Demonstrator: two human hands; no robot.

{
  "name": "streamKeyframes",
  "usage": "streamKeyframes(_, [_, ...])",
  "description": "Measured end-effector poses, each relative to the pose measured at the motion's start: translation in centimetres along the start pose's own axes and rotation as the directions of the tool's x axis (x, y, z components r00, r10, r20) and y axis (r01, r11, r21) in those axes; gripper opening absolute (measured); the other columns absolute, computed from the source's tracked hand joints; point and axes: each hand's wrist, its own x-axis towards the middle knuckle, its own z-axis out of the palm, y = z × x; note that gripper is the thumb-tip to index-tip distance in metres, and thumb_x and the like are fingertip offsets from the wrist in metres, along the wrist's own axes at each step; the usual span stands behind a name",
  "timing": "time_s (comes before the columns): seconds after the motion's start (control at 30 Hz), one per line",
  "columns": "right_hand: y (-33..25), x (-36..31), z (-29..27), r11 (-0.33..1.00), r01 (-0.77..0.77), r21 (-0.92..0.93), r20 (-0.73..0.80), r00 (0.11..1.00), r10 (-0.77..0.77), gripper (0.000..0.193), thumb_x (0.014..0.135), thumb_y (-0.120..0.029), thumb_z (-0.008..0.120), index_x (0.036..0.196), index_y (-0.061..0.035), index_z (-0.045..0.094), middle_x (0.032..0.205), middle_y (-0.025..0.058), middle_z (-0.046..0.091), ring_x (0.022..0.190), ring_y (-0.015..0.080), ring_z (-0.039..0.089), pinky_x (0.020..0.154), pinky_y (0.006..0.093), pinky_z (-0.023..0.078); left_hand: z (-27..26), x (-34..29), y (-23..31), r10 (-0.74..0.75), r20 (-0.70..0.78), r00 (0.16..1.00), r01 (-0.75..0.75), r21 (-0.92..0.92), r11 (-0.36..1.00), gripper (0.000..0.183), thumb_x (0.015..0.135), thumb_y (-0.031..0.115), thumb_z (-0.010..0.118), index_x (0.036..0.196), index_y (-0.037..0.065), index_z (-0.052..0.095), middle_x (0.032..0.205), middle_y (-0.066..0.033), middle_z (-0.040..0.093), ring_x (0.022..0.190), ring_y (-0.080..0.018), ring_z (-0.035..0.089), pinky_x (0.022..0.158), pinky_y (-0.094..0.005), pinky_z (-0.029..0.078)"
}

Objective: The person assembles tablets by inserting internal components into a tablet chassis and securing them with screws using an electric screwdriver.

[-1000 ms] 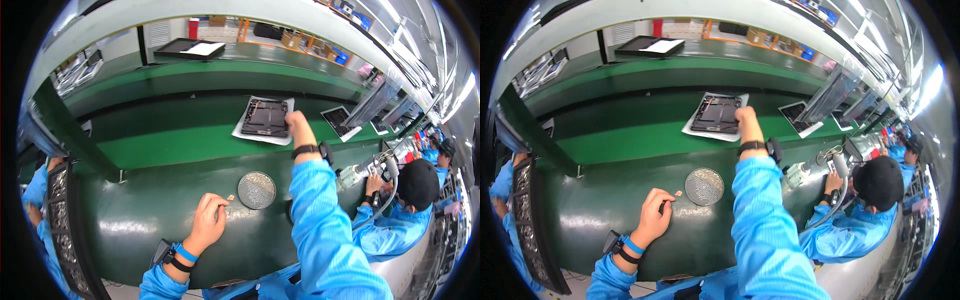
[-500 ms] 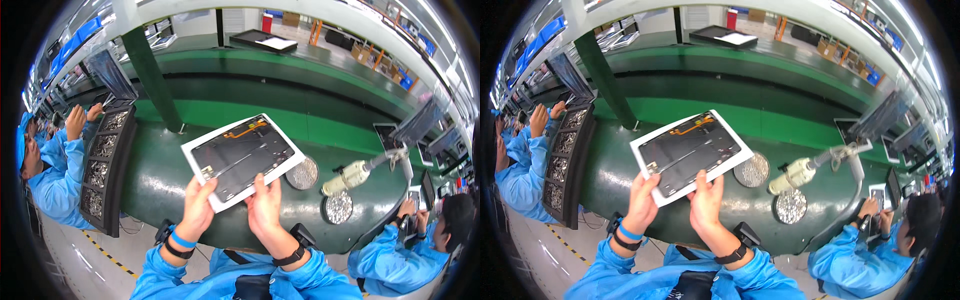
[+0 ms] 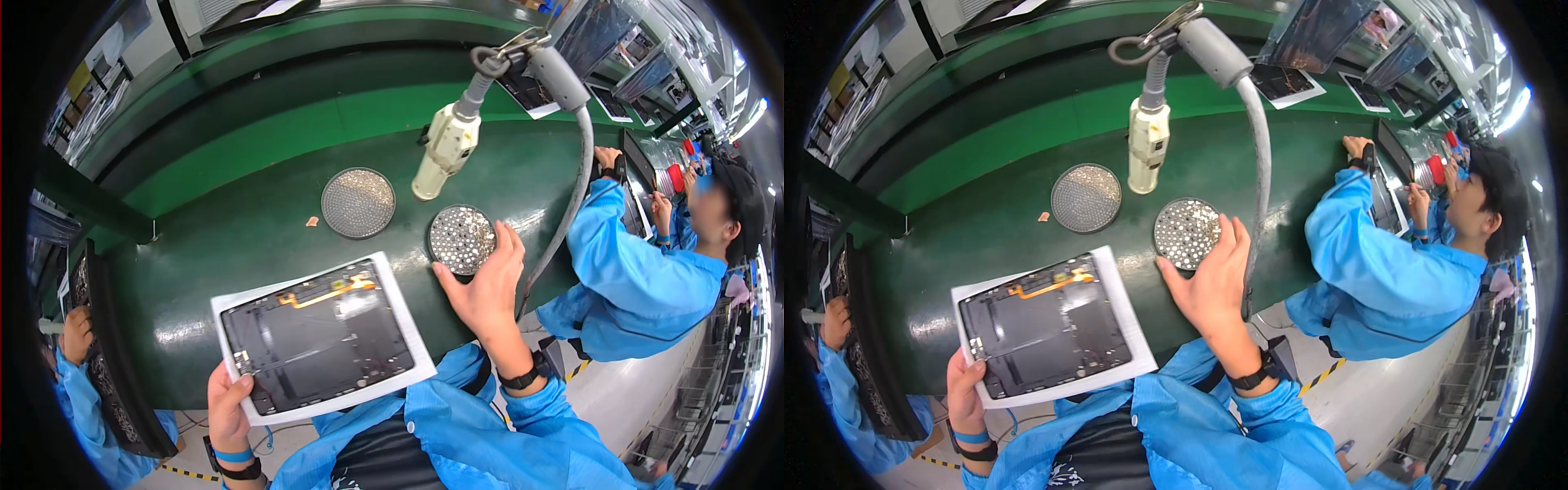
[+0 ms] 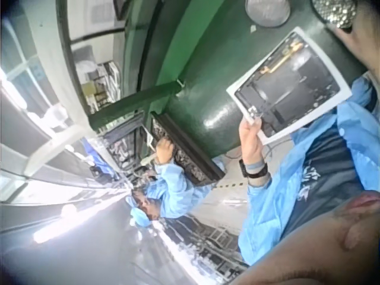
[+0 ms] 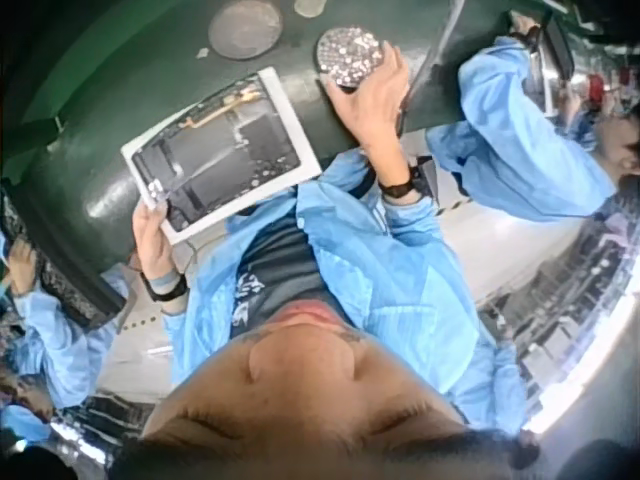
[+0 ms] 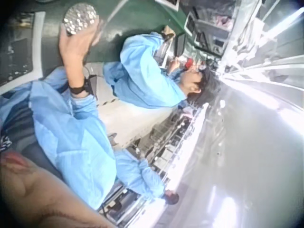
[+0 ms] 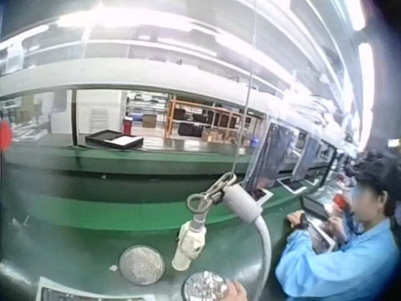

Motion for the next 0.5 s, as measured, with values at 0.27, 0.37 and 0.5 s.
streamKeyframes(0.27, [4.4,1.6,1.0,0.992,-0.052,0.111,0.041,0.998,0.048,0.101,0.074,-0.026,0.098,0.151,0.0061,0.041,0.145,0.0299,0.051,0.134,0.0491,0.051,0.113,0.0535,0.044,5.1,5.3,-1.5,-0.131,0.120,0.984,0.135,-0.030,0.990,0.058,0.098,0.009,0.074,0.148,-0.009,0.053,0.137,-0.0158,0.070,0.122,-0.0224,0.070,0.109,-0.0373,0.054])
streamKeyframes(0.37, [2.9,1.5,0.5,0.999,0.034,-0.017,-0.019,0.999,-0.034,0.072,0.084,-0.018,0.090,0.140,0.0051,0.052,0.142,0.0284,0.053,0.131,0.0473,0.054,0.112,0.0535,0.044,5.7,6.2,-1.7,-0.142,0.164,0.976,0.151,-0.049,0.987,0.055,0.101,0.007,0.071,0.150,-0.008,0.052,0.139,-0.0151,0.070,0.124,-0.0217,0.068,0.111,-0.0372,0.052])
streamKeyframes(0.5, [-1.2,-1.3,-1.2,0.984,-0.104,0.145,0.310,0.949,0.054,0.026,0.093,-0.018,0.081,0.108,-0.0046,0.065,0.100,0.0153,0.062,0.085,0.0367,0.066,0.073,0.0466,0.056,5.5,6.5,-2.5,-0.162,0.171,0.972,0.167,-0.013,0.986,0.045,0.107,0.000,0.061,0.151,-0.005,0.051,0.135,-0.0113,0.071,0.121,-0.0169,0.068,0.106,-0.0341,0.054])
